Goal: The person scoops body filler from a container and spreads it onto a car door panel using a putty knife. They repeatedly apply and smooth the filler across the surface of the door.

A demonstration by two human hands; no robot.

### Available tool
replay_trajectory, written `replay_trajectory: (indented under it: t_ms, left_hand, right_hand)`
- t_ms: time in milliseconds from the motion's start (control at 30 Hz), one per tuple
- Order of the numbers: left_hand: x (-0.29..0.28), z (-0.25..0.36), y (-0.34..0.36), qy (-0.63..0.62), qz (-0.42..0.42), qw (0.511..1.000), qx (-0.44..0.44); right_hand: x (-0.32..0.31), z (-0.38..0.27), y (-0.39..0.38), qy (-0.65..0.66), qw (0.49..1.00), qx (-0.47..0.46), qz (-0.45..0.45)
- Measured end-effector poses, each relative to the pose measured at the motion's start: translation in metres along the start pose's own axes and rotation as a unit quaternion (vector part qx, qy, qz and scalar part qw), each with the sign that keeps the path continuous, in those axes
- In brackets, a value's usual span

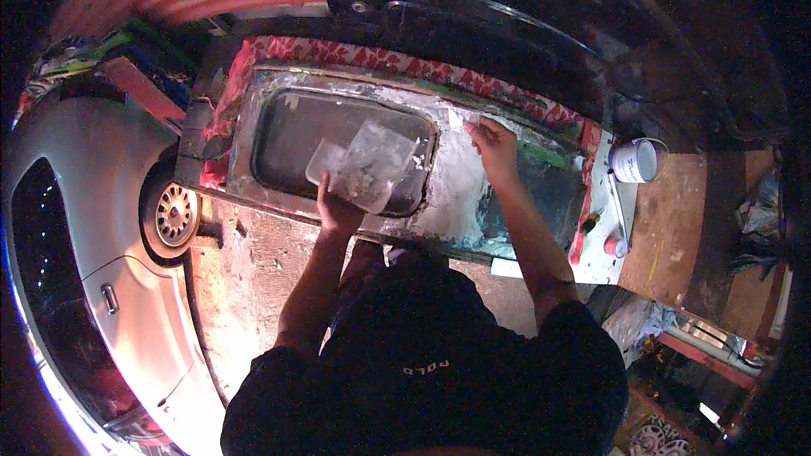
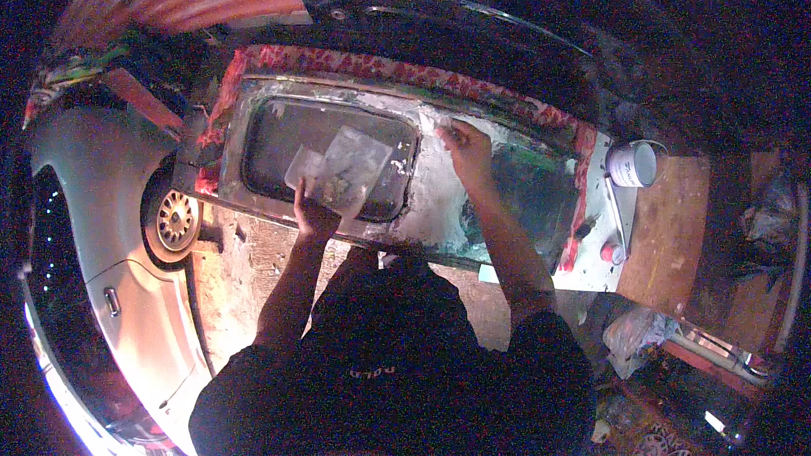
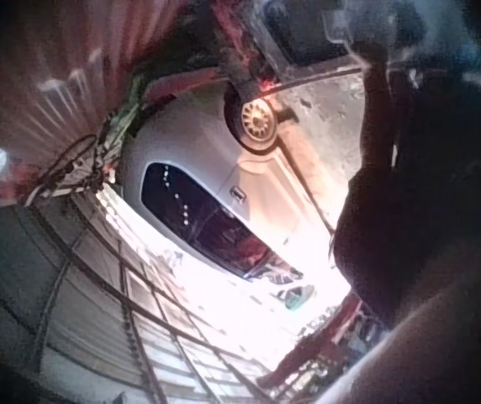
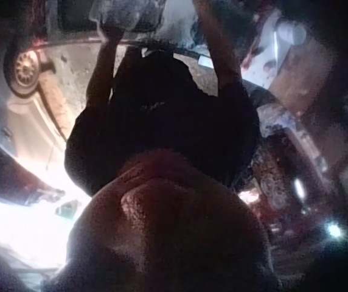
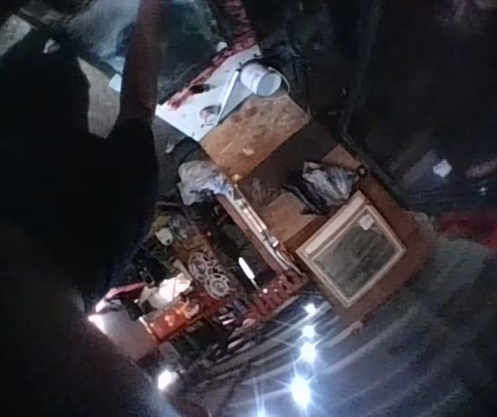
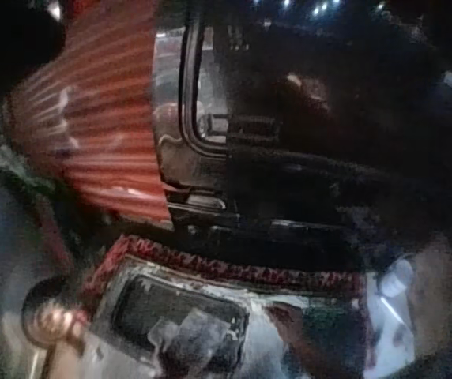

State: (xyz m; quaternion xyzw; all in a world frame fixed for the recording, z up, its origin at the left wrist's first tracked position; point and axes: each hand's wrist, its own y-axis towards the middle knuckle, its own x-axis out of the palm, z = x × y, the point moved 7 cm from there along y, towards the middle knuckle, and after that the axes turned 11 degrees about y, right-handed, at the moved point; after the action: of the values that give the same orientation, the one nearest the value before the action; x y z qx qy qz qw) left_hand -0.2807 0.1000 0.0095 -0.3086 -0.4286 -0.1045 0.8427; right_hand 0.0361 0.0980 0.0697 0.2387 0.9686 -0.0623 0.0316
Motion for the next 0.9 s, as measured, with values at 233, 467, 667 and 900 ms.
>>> replay_trajectory:
  t_ms: [233, 467, 667, 900]
  left_hand:
    - [0.072, -0.013, 0.002, 0.026, -0.064, 0.997, -0.023]
    - [0.131, -0.002, -0.023, -0.016, -0.128, 0.991, -0.041]
    - [0.149, -0.003, -0.026, -0.055, -0.188, 0.979, -0.056]
    - [0.17, 0.007, -0.031, -0.118, -0.239, 0.963, -0.039]
  right_hand:
    - [0.028, -0.11, -0.085, -0.083, 0.969, -0.232, 0.02]
    - [0.027, -0.116, -0.102, -0.188, 0.904, -0.383, 0.011]
    - [0.027, -0.124, -0.108, -0.21, 0.88, -0.425, 0.009]
    - [0.02, -0.132, -0.109, -0.197, 0.873, -0.445, 0.016]
